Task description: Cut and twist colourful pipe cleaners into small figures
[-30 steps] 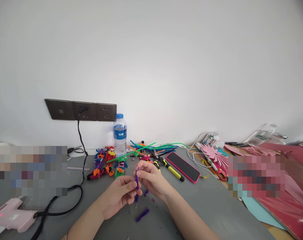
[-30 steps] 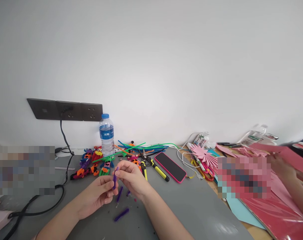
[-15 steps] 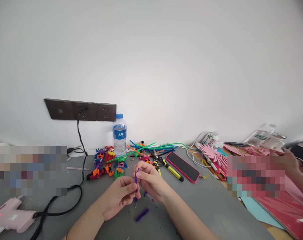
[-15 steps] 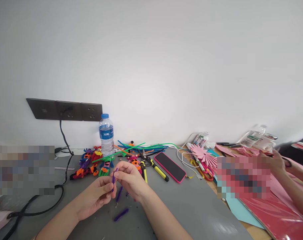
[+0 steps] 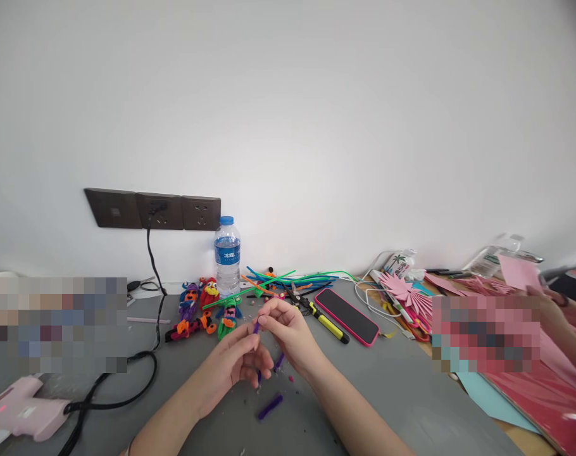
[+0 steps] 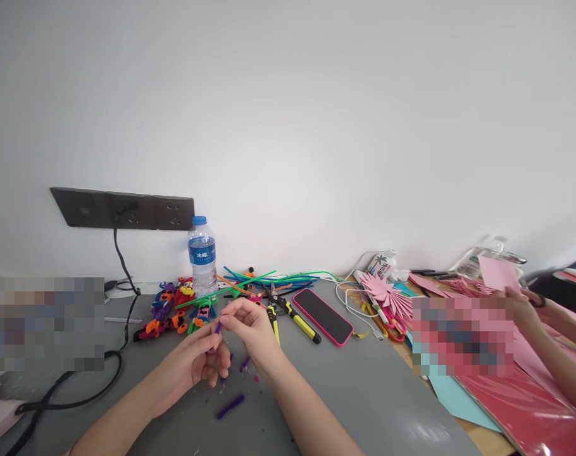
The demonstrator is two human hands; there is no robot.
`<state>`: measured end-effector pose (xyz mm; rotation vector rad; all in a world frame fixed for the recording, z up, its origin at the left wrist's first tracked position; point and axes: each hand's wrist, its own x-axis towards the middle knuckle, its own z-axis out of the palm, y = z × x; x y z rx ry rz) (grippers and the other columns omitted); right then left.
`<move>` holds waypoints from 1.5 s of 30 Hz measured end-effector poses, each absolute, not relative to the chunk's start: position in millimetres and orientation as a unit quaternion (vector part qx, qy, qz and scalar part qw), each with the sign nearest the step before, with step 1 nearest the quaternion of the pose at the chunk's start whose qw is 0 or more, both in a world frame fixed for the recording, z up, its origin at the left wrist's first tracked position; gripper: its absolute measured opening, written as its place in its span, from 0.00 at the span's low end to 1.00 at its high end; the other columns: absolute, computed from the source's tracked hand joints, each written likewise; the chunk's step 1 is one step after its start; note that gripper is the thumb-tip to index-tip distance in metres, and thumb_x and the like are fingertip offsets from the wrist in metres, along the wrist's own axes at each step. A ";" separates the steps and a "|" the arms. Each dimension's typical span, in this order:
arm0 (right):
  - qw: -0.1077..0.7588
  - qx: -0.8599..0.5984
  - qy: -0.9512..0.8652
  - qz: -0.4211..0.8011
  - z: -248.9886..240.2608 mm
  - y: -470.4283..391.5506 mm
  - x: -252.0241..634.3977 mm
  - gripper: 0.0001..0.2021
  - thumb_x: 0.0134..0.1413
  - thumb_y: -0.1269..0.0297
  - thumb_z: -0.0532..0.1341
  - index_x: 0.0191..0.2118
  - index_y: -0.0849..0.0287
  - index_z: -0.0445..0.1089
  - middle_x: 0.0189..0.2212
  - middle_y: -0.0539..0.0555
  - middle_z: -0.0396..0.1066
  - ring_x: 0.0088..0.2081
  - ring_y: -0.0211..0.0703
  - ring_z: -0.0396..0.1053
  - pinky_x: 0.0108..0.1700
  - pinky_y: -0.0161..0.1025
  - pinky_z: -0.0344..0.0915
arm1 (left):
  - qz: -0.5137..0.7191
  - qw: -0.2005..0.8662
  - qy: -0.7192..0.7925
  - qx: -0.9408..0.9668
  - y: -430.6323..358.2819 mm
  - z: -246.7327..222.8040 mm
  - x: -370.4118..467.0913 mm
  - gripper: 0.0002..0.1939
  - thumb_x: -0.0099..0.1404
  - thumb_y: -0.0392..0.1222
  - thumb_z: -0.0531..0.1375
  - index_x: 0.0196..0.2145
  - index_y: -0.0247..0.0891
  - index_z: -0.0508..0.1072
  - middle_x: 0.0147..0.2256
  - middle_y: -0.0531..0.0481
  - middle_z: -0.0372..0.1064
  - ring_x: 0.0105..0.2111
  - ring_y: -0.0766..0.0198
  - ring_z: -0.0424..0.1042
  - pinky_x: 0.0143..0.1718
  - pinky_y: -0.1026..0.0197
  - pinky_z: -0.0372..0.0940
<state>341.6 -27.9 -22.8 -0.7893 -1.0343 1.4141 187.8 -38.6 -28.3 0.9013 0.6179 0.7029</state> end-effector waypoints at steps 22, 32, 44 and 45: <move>0.525 -0.365 -0.471 0.608 -29.5 -26.5 342.7 0.14 0.48 0.55 0.69 0.31 0.61 0.71 0.24 0.50 0.73 0.29 0.37 0.69 0.37 0.35 0.64 | 0.447 0.601 0.341 0.569 -30.5 -47.0 188.2 0.19 0.65 0.54 0.56 0.23 0.41 0.59 0.19 0.56 0.59 0.20 0.67 0.59 0.25 0.64 0.57; 0.509 -0.346 -0.455 0.643 -28.3 -26.8 343.4 0.15 0.47 0.54 0.69 0.29 0.61 0.69 0.24 0.49 0.71 0.28 0.36 0.68 0.37 0.34 0.64 | 0.434 0.588 0.348 0.588 -33.4 -46.0 188.5 0.19 0.65 0.57 0.55 0.25 0.40 0.62 0.20 0.55 0.60 0.21 0.66 0.60 0.26 0.64 0.58; 0.470 -0.311 -0.449 0.693 -25.7 -25.7 348.2 0.14 0.47 0.55 0.69 0.30 0.61 0.70 0.24 0.48 0.67 0.28 0.35 0.64 0.35 0.33 0.59 | 0.414 0.618 0.353 0.567 -33.7 -42.6 189.5 0.20 0.64 0.59 0.55 0.31 0.37 0.68 0.17 0.53 0.68 0.14 0.69 0.61 0.18 0.66 0.56; 0.466 -0.308 -0.448 0.698 -25.3 -25.5 349.4 0.15 0.47 0.55 0.69 0.30 0.61 0.70 0.24 0.48 0.67 0.28 0.35 0.63 0.35 0.33 0.58 | 0.412 0.616 0.353 0.571 -33.4 -42.4 188.8 0.20 0.64 0.59 0.55 0.31 0.37 0.69 0.17 0.52 0.69 0.14 0.68 0.61 0.19 0.65 0.56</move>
